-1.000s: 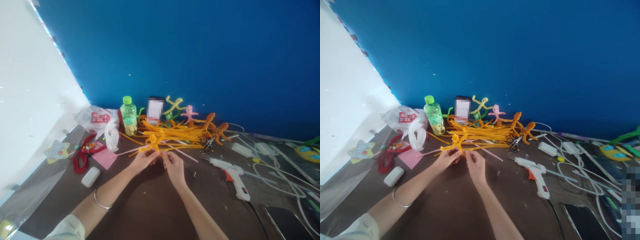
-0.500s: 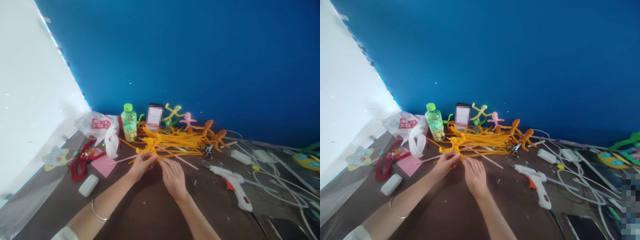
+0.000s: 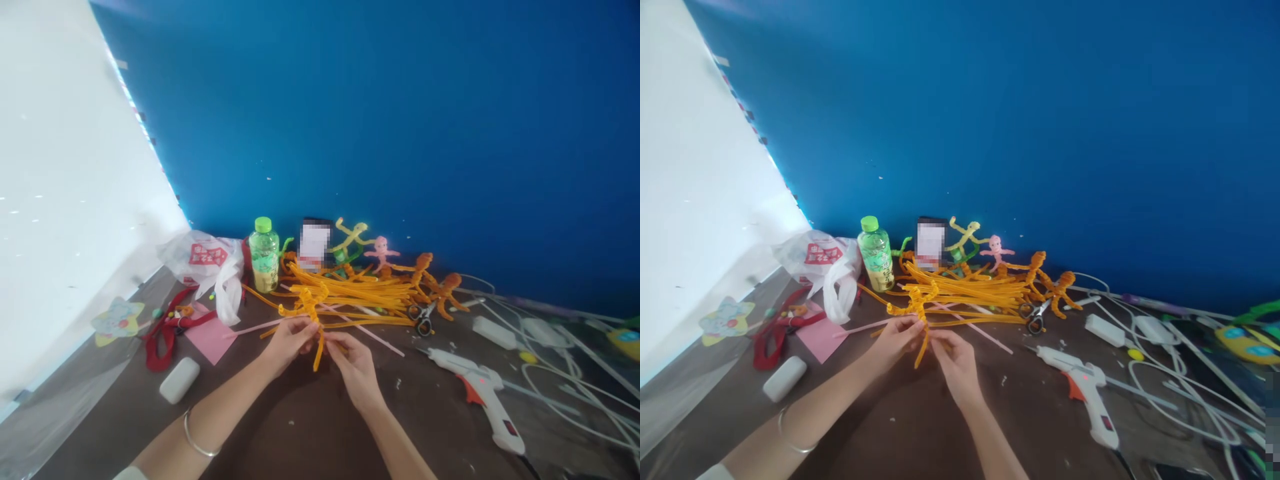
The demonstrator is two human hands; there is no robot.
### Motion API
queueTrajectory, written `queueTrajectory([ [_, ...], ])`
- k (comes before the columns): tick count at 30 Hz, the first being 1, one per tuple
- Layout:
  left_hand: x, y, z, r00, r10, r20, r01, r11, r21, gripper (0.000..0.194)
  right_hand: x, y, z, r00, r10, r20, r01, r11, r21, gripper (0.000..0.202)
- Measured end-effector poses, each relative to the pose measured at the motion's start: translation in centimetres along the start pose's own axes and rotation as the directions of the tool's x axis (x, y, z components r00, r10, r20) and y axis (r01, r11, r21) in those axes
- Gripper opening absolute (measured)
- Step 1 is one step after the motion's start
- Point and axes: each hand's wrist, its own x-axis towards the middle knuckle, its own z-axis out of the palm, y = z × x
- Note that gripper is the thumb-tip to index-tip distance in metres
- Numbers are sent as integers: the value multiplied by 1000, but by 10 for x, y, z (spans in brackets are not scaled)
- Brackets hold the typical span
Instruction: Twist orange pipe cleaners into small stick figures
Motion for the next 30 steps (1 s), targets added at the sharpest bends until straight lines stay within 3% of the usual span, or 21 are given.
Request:
queueTrajectory([
  [4, 0, 2, 0, 1000, -11, -16, 11, 999, -35, 33, -2, 0, -1, 979, -203, -20, 191, 946, -261, 13],
  [9, -2, 3, 1, 1000, -31, 6, 31, 999, -9, 34, -4, 9, -6, 870, -492, 39, 431, 719, -545, 22],
  [12, -3, 4, 1, 999, -36, 12, 36, 999, 5, 34, -5, 12, -9, 833, -536, 136, 502, 628, -595, 27],
  [15, -3, 3, 2, 999, -28, 20, 28, 1000, -5, 34, -8, 11, -8, 837, -528, 144, 500, 630, -594, 27],
  [18, -3, 2, 3, 1000, 0, 15, 0, 1000, -15, 34, -10, 4, -4, 892, -452, 26, 386, 730, -564, 20],
  [22, -3, 0, 4, 1000, -9, -8, 9, 1000, -13, 36, -9, -3, 2, 972, -172, -161, 92, 906, -413, 17],
  [26, -3, 1, 4, 1000, -5, -5, 5, 1000, 10, 38, -5, -2, 4, 973, 147, -181, -162, 984, -72, 26],
  [30, -3, -1, 3, 1000, -23, 16, 22, 999, 48, 37, -3, 2, 5, 943, 314, -115, -283, 933, 223, 31],
])
